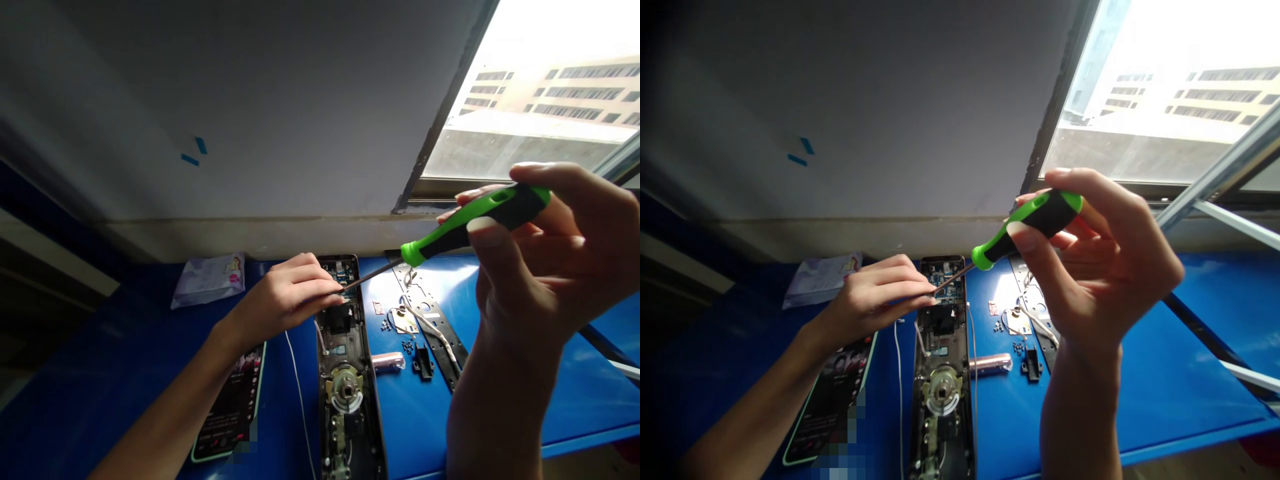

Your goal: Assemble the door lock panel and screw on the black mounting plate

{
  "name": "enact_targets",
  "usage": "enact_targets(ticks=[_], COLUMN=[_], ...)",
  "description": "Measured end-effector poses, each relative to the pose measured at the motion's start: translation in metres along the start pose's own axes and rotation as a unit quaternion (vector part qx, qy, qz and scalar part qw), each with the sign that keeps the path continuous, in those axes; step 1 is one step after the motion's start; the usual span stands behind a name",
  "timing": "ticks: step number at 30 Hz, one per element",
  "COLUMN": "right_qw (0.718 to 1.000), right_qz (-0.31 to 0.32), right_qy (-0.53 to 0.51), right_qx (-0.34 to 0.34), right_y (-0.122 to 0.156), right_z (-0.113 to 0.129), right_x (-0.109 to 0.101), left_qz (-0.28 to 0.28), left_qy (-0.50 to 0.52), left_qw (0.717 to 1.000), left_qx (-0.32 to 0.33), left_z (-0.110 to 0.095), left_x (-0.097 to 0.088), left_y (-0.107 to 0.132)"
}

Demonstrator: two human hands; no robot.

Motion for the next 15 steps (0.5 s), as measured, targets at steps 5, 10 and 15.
enact_targets(ticks=[5,10,15], right_qw=[0.999,0.999,0.999], right_qz=[0.019,0.031,0.032], right_qy=[0.002,-0.001,-0.036], right_qx=[0.03,0.021,-0.002], right_y=[0.0006,0.0003,0.0013], right_z=[-0.0025,-0.003,0.0024], right_x=[0.0017,0.0047,0.0055], left_qz=[0.008,0.016,0.032], left_qy=[-0.002,-0.005,-0.028], left_qw=[1.0,1.0,0.999], left_qx=[-0.004,-0.007,-0.015], left_z=[0.0016,0.0018,0.0021], left_x=[0.0026,0.0026,0.005], left_y=[0.0001,-0.0005,0.0009])
Point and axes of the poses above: each hand's wrist, its own y-axis away from the middle knuckle, its own x-axis out of the palm, z = x × y, the point moved 10 cm from there along -y, towards the middle knuckle, and after that the axes turned 12 degrees about -z, right-handed, at the moved point
